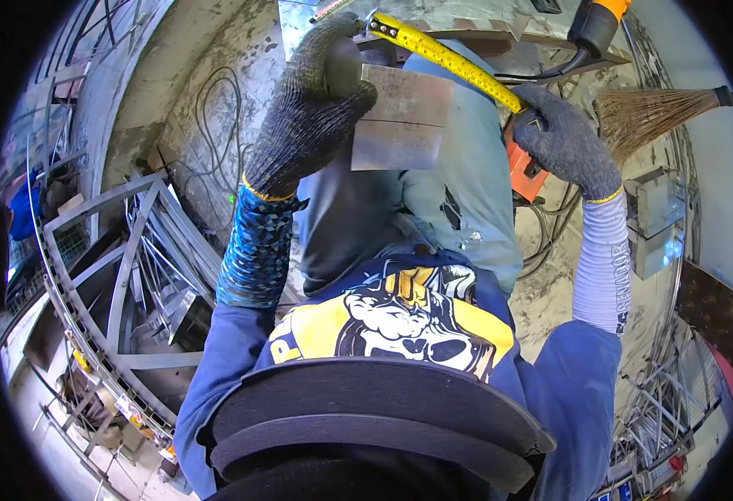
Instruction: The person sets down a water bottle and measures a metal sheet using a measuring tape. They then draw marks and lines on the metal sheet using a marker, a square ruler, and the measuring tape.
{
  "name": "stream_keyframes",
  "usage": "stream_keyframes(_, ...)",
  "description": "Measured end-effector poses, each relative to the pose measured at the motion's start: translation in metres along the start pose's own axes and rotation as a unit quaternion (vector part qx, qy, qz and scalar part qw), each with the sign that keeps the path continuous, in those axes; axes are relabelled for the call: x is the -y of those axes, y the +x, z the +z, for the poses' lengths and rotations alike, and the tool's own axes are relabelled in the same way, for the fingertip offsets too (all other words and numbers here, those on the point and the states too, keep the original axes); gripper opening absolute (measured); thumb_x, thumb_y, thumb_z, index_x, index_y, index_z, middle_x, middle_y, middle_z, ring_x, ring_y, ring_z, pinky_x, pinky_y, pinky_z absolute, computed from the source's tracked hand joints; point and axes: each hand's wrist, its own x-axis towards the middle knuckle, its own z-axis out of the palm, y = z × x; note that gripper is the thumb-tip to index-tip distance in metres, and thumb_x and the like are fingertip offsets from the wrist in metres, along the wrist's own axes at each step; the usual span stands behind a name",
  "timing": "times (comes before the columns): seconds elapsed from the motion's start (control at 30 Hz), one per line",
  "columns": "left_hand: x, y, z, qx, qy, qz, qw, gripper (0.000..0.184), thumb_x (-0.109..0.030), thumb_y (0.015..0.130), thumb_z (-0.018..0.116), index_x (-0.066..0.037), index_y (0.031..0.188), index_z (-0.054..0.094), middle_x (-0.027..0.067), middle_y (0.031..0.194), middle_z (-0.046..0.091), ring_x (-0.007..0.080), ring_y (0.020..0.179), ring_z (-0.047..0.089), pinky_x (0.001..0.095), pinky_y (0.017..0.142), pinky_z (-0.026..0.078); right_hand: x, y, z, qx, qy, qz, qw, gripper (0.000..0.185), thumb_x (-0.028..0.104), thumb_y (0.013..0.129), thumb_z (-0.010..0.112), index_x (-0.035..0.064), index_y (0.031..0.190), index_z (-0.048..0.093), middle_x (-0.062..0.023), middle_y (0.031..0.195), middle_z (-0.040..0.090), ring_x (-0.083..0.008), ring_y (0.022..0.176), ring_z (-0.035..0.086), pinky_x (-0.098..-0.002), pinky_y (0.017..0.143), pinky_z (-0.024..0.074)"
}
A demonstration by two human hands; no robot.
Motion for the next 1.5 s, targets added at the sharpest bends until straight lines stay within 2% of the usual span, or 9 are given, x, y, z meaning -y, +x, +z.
stream_keyframes(0.07, 0.008, 0.004, -0.005, -0.028, 0.119, 0.134, 0.983, 0.060, 0.004, 0.083, 0.067, -0.002, 0.140, 0.046, -0.0015, 0.079, 0.045, 0.0118, 0.073, 0.046, 0.0276, 0.071, 0.045, 0.014, 0.000, -0.002, 0.058, 0.047, 0.073, 0.995, 0.055, 0.026, 0.084, 0.070, 0.0049, 0.133, 0.058, -0.0155, 0.107, 0.068, -0.0255, 0.094, 0.067, -0.0372, 0.084, 0.0546)
stream_keyframes(0.23, 0.017, 0.014, -0.006, 0.011, 0.114, 0.045, 0.992, 0.059, 0.001, 0.084, 0.071, -0.002, 0.138, 0.048, 0.0037, 0.089, 0.055, 0.0157, 0.082, 0.054, 0.0306, 0.079, 0.049, 0.002, 0.000, -0.005, -0.023, -0.033, -0.035, 0.999, 0.051, 0.026, 0.089, 0.068, 0.0046, 0.134, 0.057, -0.0163, 0.116, 0.065, -0.0248, 0.094, 0.067, -0.0362, 0.084, 0.0543)
stream_keyframes(0.33, 0.031, 0.015, 0.002, -0.018, 0.137, 0.072, 0.988, 0.067, -0.007, 0.080, 0.079, -0.001, 0.141, 0.049, 0.0180, 0.129, 0.061, 0.0260, 0.116, 0.061, 0.0373, 0.097, 0.050, -0.003, 0.006, -0.014, -0.002, -0.046, -0.045, 0.998, 0.050, 0.024, 0.088, 0.068, 0.0050, 0.133, 0.058, -0.0174, 0.125, 0.063, -0.0315, 0.106, 0.065, -0.0396, 0.090, 0.0527)
stream_keyframes(0.57, 0.030, 0.013, 0.010, -0.012, 0.136, -0.062, 0.989, 0.075, -0.011, 0.077, 0.083, -0.002, 0.142, 0.048, 0.0181, 0.127, 0.061, 0.0266, 0.119, 0.060, 0.0391, 0.098, 0.050, -0.002, 0.006, -0.020, -0.018, -0.227, -0.143, 0.963, 0.046, 0.026, 0.090, 0.061, 0.0025, 0.130, 0.059, -0.0201, 0.131, 0.061, -0.0373, 0.120, 0.058, -0.0446, 0.102, 0.0474)
stream_keyframes(0.63, 0.041, 0.013, 0.012, -0.059, 0.093, 0.095, 0.989, 0.077, -0.012, 0.076, 0.085, -0.003, 0.143, 0.047, 0.0184, 0.128, 0.060, 0.0267, 0.121, 0.059, 0.0394, 0.098, 0.050, -0.003, 0.004, -0.013, -0.043, -0.212, -0.100, 0.971, 0.045, 0.025, 0.091, 0.060, 0.0011, 0.128, 0.059, -0.0209, 0.130, 0.061, -0.0375, 0.120, 0.058, -0.0451, 0.101, 0.0477)
stream_keyframes(0.77, 0.045, 0.012, 0.012, -0.117, -0.016, 0.153, 0.981, 0.068, -0.015, 0.081, 0.080, -0.002, 0.141, 0.050, 0.0177, 0.130, 0.060, 0.0274, 0.120, 0.059, 0.0405, 0.098, 0.050, -0.003, -0.006, -0.007, -0.053, -0.188, -0.045, 0.980, 0.044, 0.025, 0.091, 0.056, -0.0014, 0.126, 0.060, -0.0215, 0.123, 0.063, -0.0383, 0.117, 0.059, -0.0459, 0.099, 0.0479)
stream_keyframes(0.87, 0.050, 0.029, -0.015, -0.015, 0.116, 0.203, 0.972, 0.039, -0.019, 0.091, 0.068, 0.002, 0.123, 0.064, 0.0180, 0.118, 0.066, 0.0262, 0.110, 0.065, 0.0368, 0.094, 0.052, 0.014, -0.018, -0.009, -0.047, -0.266, -0.051, 0.962, 0.046, 0.029, 0.091, 0.054, -0.0013, 0.126, 0.060, -0.0205, 0.120, 0.064, -0.0384, 0.113, 0.060, -0.0460, 0.097, 0.0480)
stream_keyframes(0.97, 0.035, 0.043, -0.020, 0.069, 0.133, 0.103, 0.983, 0.034, -0.018, 0.090, 0.068, 0.002, 0.118, 0.067, 0.0168, 0.109, 0.068, 0.0244, 0.103, 0.067, 0.0343, 0.089, 0.054, 0.035, -0.022, -0.003, -0.087, -0.246, 0.027, 0.965, 0.043, 0.026, 0.089, 0.055, 0.0010, 0.124, 0.061, -0.0185, 0.117, 0.065, -0.0376, 0.109, 0.062, -0.0465, 0.094, 0.0488)
stream_keyframes(1.5, 0.049, 0.064, -0.036, 0.174, 0.185, 0.077, 0.964, 0.030, -0.022, 0.092, 0.068, -0.004, 0.116, 0.071, 0.0110, 0.100, 0.070, 0.0220, 0.092, 0.070, 0.0334, 0.084, 0.056, -0.017, 0.003, 0.013, -0.070, -0.235, -0.042, 0.969, 0.039, 0.022, 0.091, 0.059, 0.0090, 0.128, 0.063, -0.0160, 0.123, 0.066, -0.0356, 0.114, 0.062, -0.0457, 0.095, 0.0501)
